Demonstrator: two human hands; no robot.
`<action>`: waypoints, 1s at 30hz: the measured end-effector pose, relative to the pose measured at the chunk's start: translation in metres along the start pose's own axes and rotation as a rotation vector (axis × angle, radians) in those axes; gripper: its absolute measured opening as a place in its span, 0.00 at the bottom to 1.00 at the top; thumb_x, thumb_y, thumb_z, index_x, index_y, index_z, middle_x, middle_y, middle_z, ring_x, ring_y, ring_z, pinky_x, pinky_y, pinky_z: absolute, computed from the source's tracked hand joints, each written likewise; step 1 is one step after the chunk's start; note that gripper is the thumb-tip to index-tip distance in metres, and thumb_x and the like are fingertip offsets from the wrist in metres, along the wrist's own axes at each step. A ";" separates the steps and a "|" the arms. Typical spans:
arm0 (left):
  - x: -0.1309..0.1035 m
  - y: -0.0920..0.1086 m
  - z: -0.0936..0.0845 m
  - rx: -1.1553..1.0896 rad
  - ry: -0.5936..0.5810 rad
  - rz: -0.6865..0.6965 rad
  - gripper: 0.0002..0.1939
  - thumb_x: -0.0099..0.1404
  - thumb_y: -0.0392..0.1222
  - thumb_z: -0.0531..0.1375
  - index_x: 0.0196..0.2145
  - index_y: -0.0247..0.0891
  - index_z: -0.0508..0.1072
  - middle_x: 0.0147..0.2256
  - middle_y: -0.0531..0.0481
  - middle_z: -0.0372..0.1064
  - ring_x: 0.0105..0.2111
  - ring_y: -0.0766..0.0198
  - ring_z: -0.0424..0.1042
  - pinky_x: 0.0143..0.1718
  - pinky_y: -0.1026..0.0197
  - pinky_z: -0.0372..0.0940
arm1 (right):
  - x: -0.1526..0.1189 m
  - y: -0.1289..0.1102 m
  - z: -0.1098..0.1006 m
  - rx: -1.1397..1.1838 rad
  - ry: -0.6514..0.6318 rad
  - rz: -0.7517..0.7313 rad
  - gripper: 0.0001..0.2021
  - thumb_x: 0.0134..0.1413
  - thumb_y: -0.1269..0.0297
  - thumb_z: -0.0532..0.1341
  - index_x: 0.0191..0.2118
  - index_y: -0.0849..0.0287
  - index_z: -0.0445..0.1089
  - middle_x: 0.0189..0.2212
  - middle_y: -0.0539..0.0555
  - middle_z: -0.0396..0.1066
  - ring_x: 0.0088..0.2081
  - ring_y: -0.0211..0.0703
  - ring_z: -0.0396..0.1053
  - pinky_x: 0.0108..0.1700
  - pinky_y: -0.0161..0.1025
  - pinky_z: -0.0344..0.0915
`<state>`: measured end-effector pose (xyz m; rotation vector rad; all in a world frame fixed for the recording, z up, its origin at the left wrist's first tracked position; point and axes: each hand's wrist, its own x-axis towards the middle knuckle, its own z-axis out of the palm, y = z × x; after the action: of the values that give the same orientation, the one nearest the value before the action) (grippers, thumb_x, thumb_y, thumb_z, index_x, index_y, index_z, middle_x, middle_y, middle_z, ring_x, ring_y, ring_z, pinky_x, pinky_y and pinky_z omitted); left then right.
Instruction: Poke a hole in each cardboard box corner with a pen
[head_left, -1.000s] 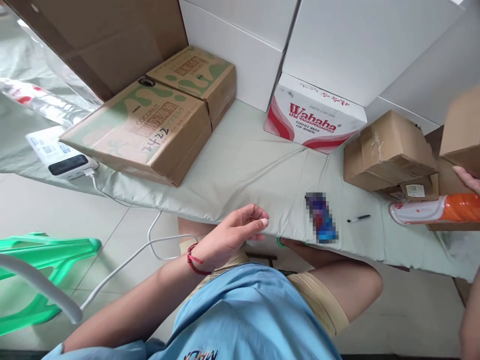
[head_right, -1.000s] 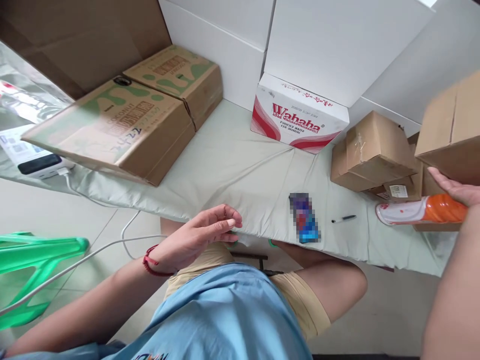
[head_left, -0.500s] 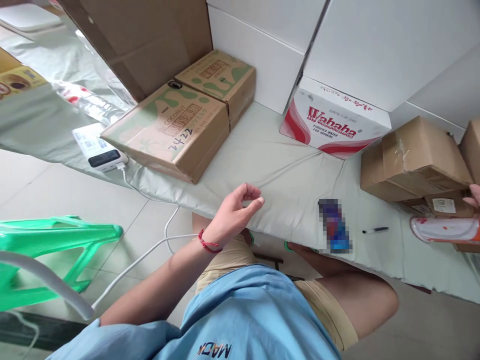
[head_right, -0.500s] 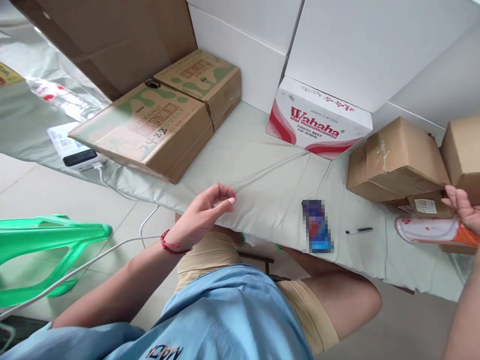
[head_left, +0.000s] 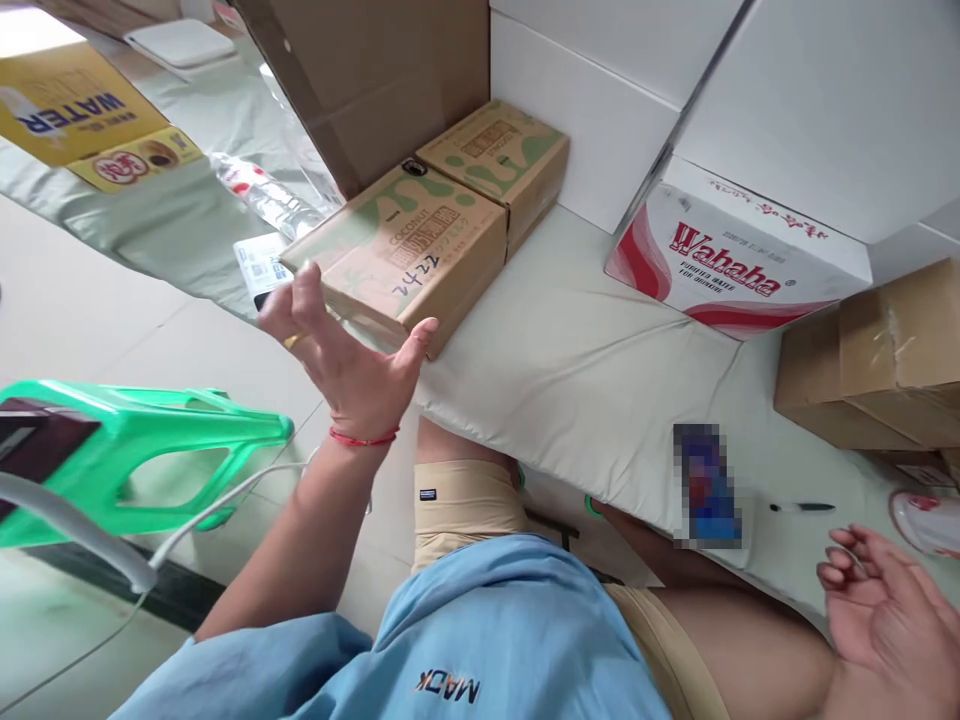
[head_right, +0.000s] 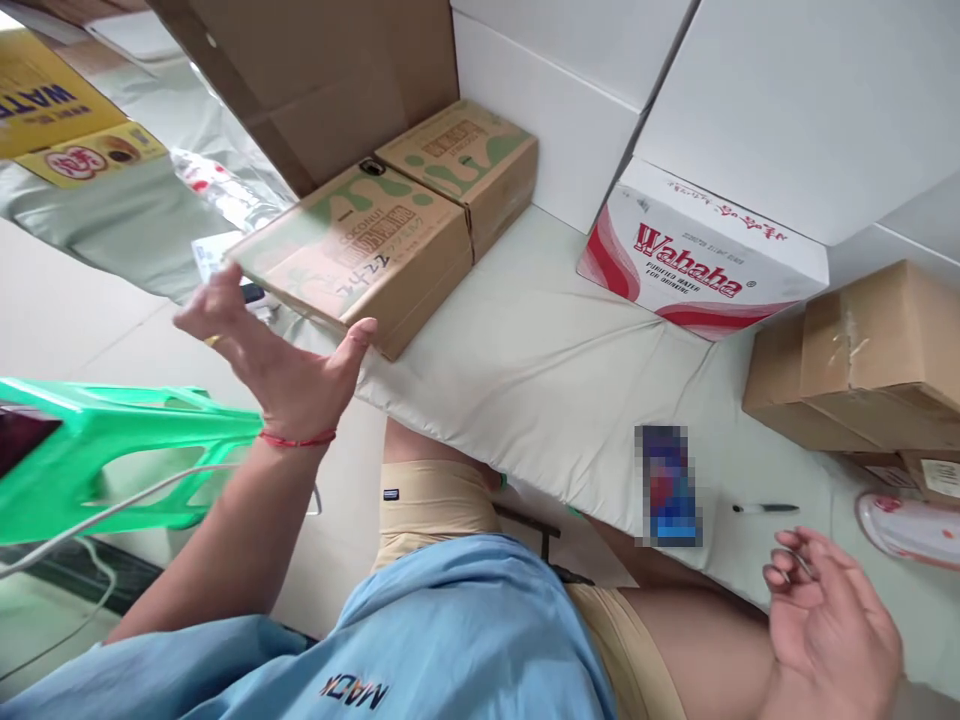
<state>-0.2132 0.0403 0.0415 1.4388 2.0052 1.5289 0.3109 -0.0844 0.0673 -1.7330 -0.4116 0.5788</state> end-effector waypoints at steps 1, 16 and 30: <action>0.010 0.000 -0.007 0.097 0.030 0.033 0.61 0.59 0.69 0.75 0.78 0.48 0.49 0.77 0.46 0.42 0.79 0.35 0.32 0.76 0.35 0.41 | -0.005 0.005 0.002 -0.008 0.003 0.011 0.15 0.22 0.63 0.75 0.26 0.54 0.77 0.31 0.58 0.69 0.29 0.44 0.62 0.25 0.39 0.53; 0.121 0.033 -0.007 0.604 -0.634 -0.107 0.84 0.40 0.71 0.82 0.82 0.40 0.44 0.79 0.18 0.26 0.75 0.05 0.30 0.61 0.03 0.26 | -0.004 0.021 0.018 -0.075 0.049 -0.096 0.09 0.26 0.58 0.70 0.23 0.46 0.78 0.30 0.64 0.70 0.30 0.49 0.67 0.26 0.51 0.55; 0.132 0.049 -0.002 0.853 -0.825 -0.067 0.69 0.58 0.77 0.71 0.82 0.46 0.41 0.80 0.23 0.25 0.75 0.06 0.28 0.64 0.08 0.36 | 0.001 0.034 0.010 -0.017 -0.008 -0.070 0.13 0.28 0.62 0.75 0.28 0.55 0.78 0.27 0.57 0.77 0.27 0.42 0.72 0.25 0.35 0.66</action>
<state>-0.2525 0.1427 0.1294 1.7968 2.1082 -0.1059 0.3047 -0.0844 0.0325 -1.7263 -0.4822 0.5340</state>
